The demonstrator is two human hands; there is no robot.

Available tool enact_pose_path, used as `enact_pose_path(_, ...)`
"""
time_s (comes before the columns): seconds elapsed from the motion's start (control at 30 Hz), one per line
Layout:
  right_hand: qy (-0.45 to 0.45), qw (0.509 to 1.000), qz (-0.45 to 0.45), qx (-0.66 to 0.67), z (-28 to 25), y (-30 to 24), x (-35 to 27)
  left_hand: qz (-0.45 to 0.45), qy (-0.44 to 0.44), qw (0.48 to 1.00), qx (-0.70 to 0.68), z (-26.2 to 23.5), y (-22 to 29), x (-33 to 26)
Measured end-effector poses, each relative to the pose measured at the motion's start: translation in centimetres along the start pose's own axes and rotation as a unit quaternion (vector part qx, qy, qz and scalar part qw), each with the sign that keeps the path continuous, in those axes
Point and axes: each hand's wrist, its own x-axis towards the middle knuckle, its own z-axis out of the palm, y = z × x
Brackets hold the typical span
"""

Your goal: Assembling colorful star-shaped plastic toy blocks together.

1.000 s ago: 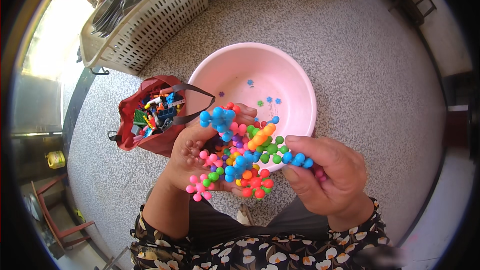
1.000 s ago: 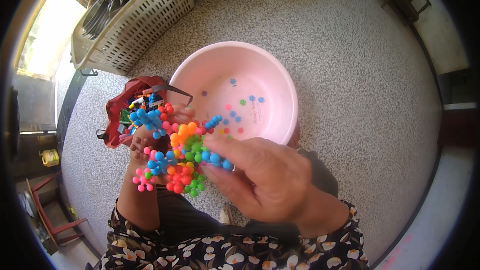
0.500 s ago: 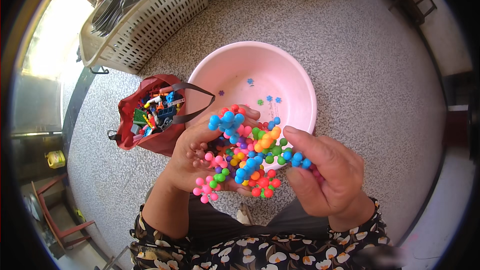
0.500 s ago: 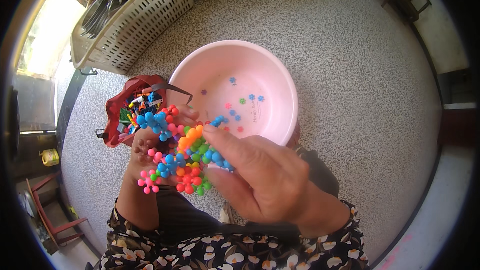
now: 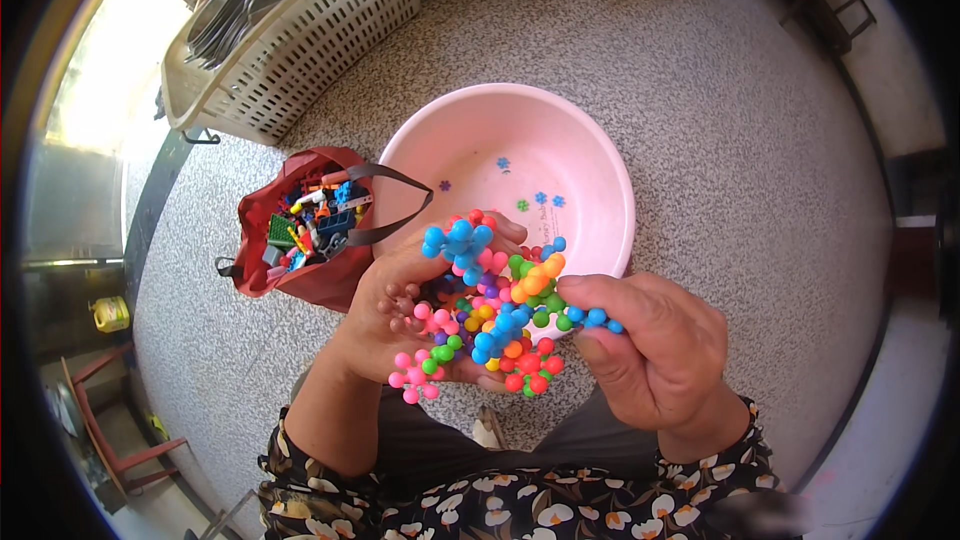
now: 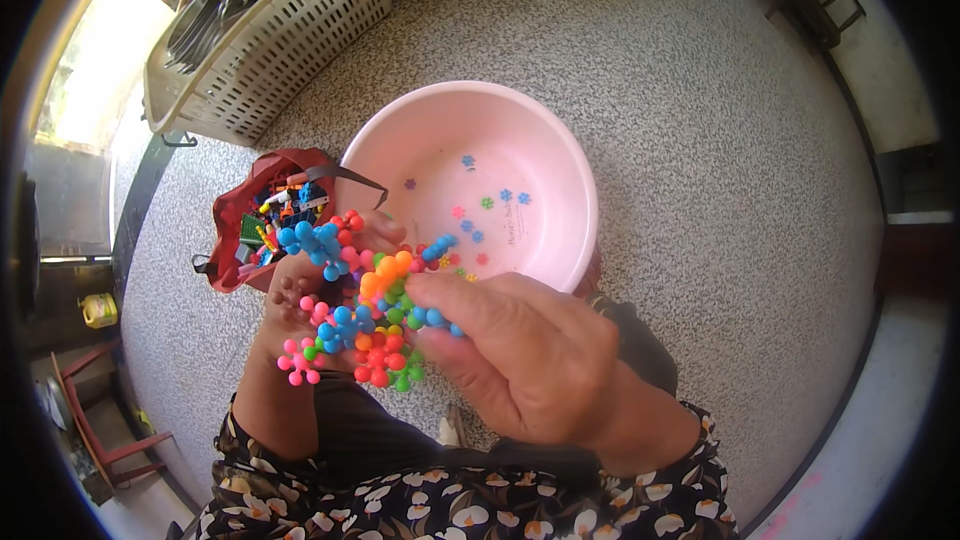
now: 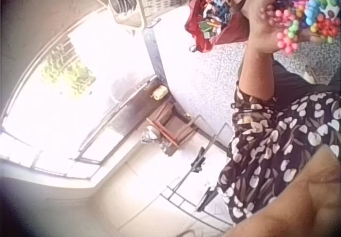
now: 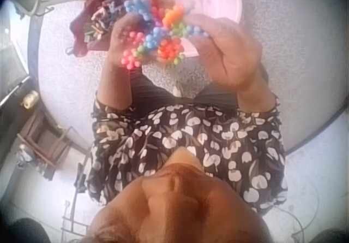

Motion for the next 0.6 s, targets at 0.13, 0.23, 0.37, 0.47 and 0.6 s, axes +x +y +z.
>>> enact_pose_path(0.13,0.01,0.999,0.009,-0.036,0.2,-0.3,0.0,-0.006,0.015,0.999,-0.034,0.1,-0.4,-0.4)
enact_pose_path(0.23,0.016,0.999,0.013,-0.045,0.4,-0.2,-0.1,-0.007,0.01,0.999,-0.041,0.7,-0.3,-0.3)
enact_pose_path(0.37,0.03,0.998,0.005,-0.056,0.4,-0.1,0.0,-0.003,0.038,0.998,-0.057,0.9,-0.4,0.0)
enact_pose_path(0.47,0.035,0.998,-0.002,-0.049,0.5,0.0,0.1,0.023,0.023,0.998,-0.051,1.0,-0.7,0.2)
enact_pose_path(0.6,0.039,0.998,0.007,-0.049,0.5,-0.1,0.2,0.006,0.021,0.997,-0.078,1.1,-0.6,0.2)
